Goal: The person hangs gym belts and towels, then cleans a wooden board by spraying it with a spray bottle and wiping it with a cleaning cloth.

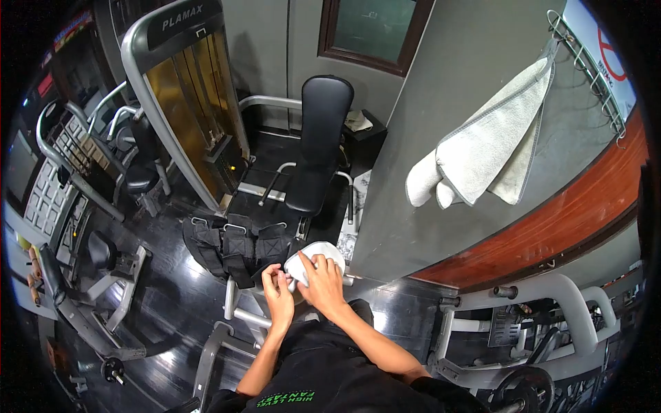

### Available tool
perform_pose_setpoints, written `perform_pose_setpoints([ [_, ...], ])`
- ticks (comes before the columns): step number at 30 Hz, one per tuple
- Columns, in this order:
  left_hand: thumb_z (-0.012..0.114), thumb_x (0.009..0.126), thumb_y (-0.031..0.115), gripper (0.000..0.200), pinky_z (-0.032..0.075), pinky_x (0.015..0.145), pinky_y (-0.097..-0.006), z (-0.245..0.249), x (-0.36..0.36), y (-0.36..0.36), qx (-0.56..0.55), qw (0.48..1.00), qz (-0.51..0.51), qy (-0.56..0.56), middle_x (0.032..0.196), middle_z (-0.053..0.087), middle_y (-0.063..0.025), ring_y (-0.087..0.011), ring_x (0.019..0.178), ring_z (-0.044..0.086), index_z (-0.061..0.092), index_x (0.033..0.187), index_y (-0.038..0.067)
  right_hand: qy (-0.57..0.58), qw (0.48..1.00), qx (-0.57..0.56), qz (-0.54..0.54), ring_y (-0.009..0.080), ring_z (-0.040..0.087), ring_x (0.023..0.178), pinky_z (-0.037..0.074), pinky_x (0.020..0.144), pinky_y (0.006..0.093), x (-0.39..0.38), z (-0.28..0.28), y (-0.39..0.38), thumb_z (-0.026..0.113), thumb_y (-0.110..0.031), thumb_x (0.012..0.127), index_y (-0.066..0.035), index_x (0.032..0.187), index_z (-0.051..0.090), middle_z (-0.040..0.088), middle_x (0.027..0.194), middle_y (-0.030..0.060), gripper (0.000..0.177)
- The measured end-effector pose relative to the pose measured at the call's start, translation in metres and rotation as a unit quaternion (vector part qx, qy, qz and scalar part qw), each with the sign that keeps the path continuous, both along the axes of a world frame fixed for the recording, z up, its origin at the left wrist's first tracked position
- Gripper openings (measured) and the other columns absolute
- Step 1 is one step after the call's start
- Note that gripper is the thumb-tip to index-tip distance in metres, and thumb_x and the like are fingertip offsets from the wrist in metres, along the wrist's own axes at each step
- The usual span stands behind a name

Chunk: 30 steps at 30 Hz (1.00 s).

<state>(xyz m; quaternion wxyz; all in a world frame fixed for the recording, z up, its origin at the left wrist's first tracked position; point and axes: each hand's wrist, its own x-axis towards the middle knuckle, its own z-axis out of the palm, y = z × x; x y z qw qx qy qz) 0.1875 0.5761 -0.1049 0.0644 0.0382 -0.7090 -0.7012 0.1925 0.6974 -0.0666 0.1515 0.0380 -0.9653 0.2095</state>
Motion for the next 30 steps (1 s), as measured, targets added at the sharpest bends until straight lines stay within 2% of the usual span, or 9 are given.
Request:
perform_pose_setpoints([
  [4, 0.042, 0.1, 0.014, 0.022, 0.05, 0.085, -0.0297, 0.006, 0.006, 0.006, 0.094, 0.995, 0.009, -0.014, 0.105, 0.047, -0.0086, -0.0183, 0.1, 0.055, 0.043, 0.118, 0.002, 0.03, 0.986, -0.167, 0.006, 0.0284, 0.06, 0.088, 0.048, 0.078, 0.0402, 0.001, -0.012, 0.022, 0.068, -0.014, 0.072, -0.01, 0.114, 0.061, 0.06, 0.096, 0.0104, 0.042],
  [7, 0.043, 0.098, 0.01, 0.022, 0.049, 0.088, -0.0316, -0.004, 0.004, 0.005, 0.012, 1.0, -0.012, 0.015, 0.112, 0.047, -0.01, -0.0204, 0.106, 0.053, 0.048, 0.116, 0.0, -0.044, 0.936, -0.336, -0.098, 0.0259, 0.063, 0.089, 0.048, 0.078, 0.035, 0.002, -0.025, 0.038, 0.059, -0.011, 0.08, -0.005, 0.111, 0.06, 0.064, 0.095, 0.0142, 0.032],
  [10, 0.048, 0.093, 0.007, 0.023, 0.047, 0.091, -0.0355, 0.008, 0.005, 0.005, -0.099, 0.992, -0.042, 0.067, 0.122, 0.046, -0.012, -0.0235, 0.112, 0.05, 0.055, 0.114, 0.0, -0.018, 0.76, -0.622, -0.187, 0.0175, 0.059, 0.087, 0.045, 0.082, 0.0271, 0.001, -0.045, 0.045, 0.047, -0.005, 0.087, 0.004, 0.105, 0.058, 0.064, 0.095, 0.0062, 0.023],
  [12, 0.053, 0.09, 0.006, 0.029, 0.045, 0.092, -0.0356, 0.014, 0.007, 0.007, -0.16, 0.983, -0.073, 0.06, 0.126, 0.043, -0.014, -0.026, 0.114, 0.049, 0.055, 0.118, 0.002, -0.032, 0.61, -0.769, -0.188, 0.0201, 0.057, 0.097, 0.044, 0.089, 0.0319, 0.004, -0.065, 0.058, 0.051, -0.009, 0.082, -0.002, 0.109, 0.056, 0.061, 0.108, 0.0088, 0.028],
  [13, 0.056, 0.087, 0.007, 0.036, 0.041, 0.097, -0.0376, 0.012, 0.006, 0.006, -0.178, 0.978, -0.091, 0.066, 0.129, 0.038, -0.0163, -0.0306, 0.117, 0.046, 0.054, 0.124, 0.006, -0.033, 0.61, -0.769, -0.189, 0.0201, 0.057, 0.097, 0.044, 0.089, 0.0319, 0.006, -0.067, 0.062, 0.051, -0.009, 0.082, -0.002, 0.109, 0.056, 0.061, 0.108, 0.0088, 0.028],
  [15, 0.056, 0.087, 0.007, 0.038, 0.038, 0.099, -0.0391, 0.019, 0.008, 0.009, -0.209, 0.971, -0.1, 0.064, 0.131, 0.036, -0.0174, -0.0326, 0.118, 0.044, 0.053, 0.125, 0.006, -0.043, 0.442, -0.864, -0.237, 0.0268, 0.053, 0.111, 0.041, 0.098, 0.0409, 0.014, -0.065, 0.065, 0.048, -0.016, 0.079, -0.004, 0.117, 0.051, 0.055, 0.12, 0.0111, 0.04],
  [19, 0.059, 0.087, 0.013, 0.049, 0.03, 0.103, -0.045, 0.019, 0.008, 0.012, -0.281, 0.948, -0.128, 0.071, 0.133, 0.028, -0.0241, -0.0393, 0.123, 0.034, 0.046, 0.133, 0.004, 0.023, 0.413, -0.886, -0.21, 0.0317, 0.045, 0.124, 0.034, 0.107, 0.0455, 0.027, -0.043, 0.063, 0.037, -0.026, 0.082, -0.005, 0.125, 0.045, 0.05, 0.13, 0.0139, 0.048],
  [23, 0.061, 0.086, 0.022, 0.058, 0.029, 0.103, -0.0478, 0.028, 0.009, 0.018, -0.335, 0.931, -0.136, 0.058, 0.133, 0.026, -0.0304, -0.0434, 0.123, 0.03, 0.041, 0.136, 0.0, 0.056, 0.379, -0.9, -0.21, 0.0309, 0.049, 0.12, 0.037, 0.104, 0.0464, 0.041, -0.032, 0.074, 0.03, -0.027, 0.09, -0.004, 0.125, 0.05, 0.054, 0.128, 0.0127, 0.046],
  [30, 0.061, 0.086, 0.025, 0.059, 0.029, 0.102, -0.0498, 0.03, 0.009, 0.018, -0.358, 0.92, -0.154, 0.042, 0.135, 0.025, -0.0319, -0.0457, 0.122, 0.031, 0.041, 0.137, 0.001, 0.089, 0.42, -0.878, -0.211, 0.0292, 0.053, 0.116, 0.041, 0.1, 0.0448, 0.053, -0.017, 0.081, 0.032, -0.033, 0.093, -0.005, 0.12, 0.055, 0.057, 0.124, 0.0107, 0.046],
])
